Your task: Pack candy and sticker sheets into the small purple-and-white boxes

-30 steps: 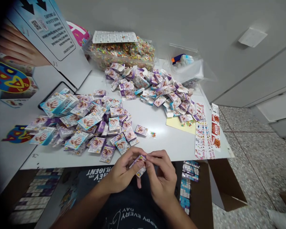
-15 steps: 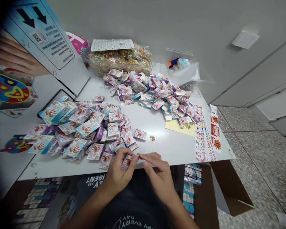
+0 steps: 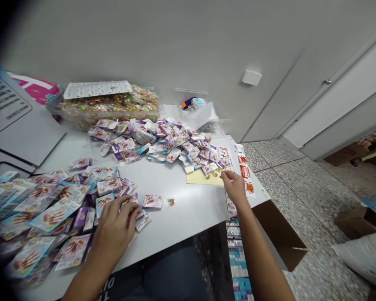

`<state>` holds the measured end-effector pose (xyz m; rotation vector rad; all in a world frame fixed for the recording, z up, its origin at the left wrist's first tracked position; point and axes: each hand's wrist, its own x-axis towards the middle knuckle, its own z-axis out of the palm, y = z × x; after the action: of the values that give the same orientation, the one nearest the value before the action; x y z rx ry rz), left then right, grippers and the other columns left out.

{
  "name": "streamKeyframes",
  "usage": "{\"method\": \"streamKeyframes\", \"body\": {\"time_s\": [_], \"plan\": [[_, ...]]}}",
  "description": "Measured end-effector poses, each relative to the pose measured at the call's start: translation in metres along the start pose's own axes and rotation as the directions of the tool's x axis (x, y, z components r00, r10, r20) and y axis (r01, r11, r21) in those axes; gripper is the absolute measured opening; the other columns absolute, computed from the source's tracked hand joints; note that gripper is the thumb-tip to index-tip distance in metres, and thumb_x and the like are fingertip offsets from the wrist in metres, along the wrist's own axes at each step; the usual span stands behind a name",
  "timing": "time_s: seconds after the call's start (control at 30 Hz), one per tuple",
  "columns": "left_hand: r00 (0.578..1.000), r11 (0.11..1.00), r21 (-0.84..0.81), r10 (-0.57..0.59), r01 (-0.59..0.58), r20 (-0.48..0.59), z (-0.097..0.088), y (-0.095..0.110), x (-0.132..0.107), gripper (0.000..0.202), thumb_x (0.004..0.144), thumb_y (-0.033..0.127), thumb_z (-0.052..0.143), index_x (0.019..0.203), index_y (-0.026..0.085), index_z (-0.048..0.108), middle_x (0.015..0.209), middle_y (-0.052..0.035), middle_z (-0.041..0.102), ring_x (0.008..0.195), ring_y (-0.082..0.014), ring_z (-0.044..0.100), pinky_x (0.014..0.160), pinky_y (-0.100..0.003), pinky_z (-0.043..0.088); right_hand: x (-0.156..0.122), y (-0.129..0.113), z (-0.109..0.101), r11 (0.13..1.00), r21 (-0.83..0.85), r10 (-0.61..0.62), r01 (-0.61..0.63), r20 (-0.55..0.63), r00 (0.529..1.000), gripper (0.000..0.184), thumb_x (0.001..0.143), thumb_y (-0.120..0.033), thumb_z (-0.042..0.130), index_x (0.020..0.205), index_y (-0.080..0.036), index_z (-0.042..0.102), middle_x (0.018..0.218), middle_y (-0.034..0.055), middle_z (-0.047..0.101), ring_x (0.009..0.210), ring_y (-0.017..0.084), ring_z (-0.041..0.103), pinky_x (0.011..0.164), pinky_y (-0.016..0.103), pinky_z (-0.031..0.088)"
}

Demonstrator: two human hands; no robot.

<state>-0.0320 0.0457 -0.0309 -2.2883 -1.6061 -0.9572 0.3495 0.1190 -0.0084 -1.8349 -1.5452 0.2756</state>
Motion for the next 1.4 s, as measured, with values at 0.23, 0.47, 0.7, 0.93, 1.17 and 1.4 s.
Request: {"method": "streamKeyframes", "body": {"time_s": [0.23,0.47,0.7,0.93,1.17,1.4], "plan": [[0.976,0.993,0.054,0.114,-0.105,-0.188,-0.010,0.013,-0.011,0.021,0.088,0.001,0.057,0.103,0.013,0.064,0.104,-0.0141,0.069,0.095,-0.0291,0.063,0.087,-0.045,0.049,0.102,0.046,-0.017,0.958,-0.278,0.123,-0.066,0.196,0.973,0.039,0.083,-0.034,0.065,0.115,-0.014,0.075,0.121,0.0176,0.074,0.114,0.033,0.067,0.102,0.043,0.047],[0.973,0.974,-0.127,0.168,-0.189,-0.157,-0.003,0.037,-0.049,0.019,0.089,0.001,0.060,0.100,0.015,0.066,0.101,-0.0126,0.072,0.092,-0.0246,0.066,0.087,-0.041,0.048,0.115,0.076,-0.022,0.932,-0.354,0.138,0.073,0.536,0.833,0.109,0.050,-0.029,0.094,0.150,-0.023,0.050,0.152,0.0162,0.053,0.136,0.037,0.053,0.111,0.042,0.040],[0.985,0.945,-0.281,0.147,-0.167,-0.089,0.007,0.050,-0.055,0.022,0.090,0.001,0.056,0.101,0.018,0.065,0.104,-0.0106,0.072,0.097,-0.0216,0.067,0.090,-0.037,0.051,0.096,0.082,-0.015,0.908,-0.388,0.075,0.156,0.516,0.853,0.088,0.074,-0.033,0.081,0.154,-0.026,0.044,0.155,0.0154,0.049,0.146,0.036,0.037,0.118,0.051,0.023],[0.989,0.927,-0.344,0.130,-0.148,-0.076,0.013,0.062,-0.053,0.026,0.089,-0.003,0.056,0.102,0.018,0.064,0.105,-0.0106,0.070,0.100,-0.0223,0.066,0.090,-0.036,0.053,0.094,0.075,-0.015,0.890,-0.410,0.011,0.199,0.455,0.891,0.082,0.078,-0.025,0.076,0.153,-0.025,0.044,0.135,0.0130,0.066,0.138,0.037,0.041,0.114,0.054,0.024],[0.990,0.924,-0.357,0.119,-0.139,-0.077,0.013,0.065,-0.059,0.027,0.088,-0.004,0.055,0.101,0.018,0.065,0.104,-0.0093,0.071,0.098,-0.0212,0.066,0.089,-0.035,0.054,0.089,0.058,-0.017,0.873,-0.395,-0.128,0.285,0.378,0.917,0.026,0.087,-0.023,0.068,0.111,-0.024,0.077,0.106,0.0128,0.075,0.120,0.032,0.055,0.114,0.053,0.020],[0.992,0.903,-0.420,0.052,-0.094,-0.111,0.005,0.062,-0.051,0.025,0.090,-0.002,0.053,0.097,0.019,0.065,0.102,-0.0075,0.069,0.099,-0.0192,0.065,0.091,-0.032,0.052,0.068,0.023,-0.069,0.915,-0.255,-0.251,0.312,0.245,0.937,0.024,0.096,-0.034,0.058,0.089,-0.023,0.079,0.115,0.0106,0.076,0.118,0.032,0.058,0.106,0.051,0.038]]}}
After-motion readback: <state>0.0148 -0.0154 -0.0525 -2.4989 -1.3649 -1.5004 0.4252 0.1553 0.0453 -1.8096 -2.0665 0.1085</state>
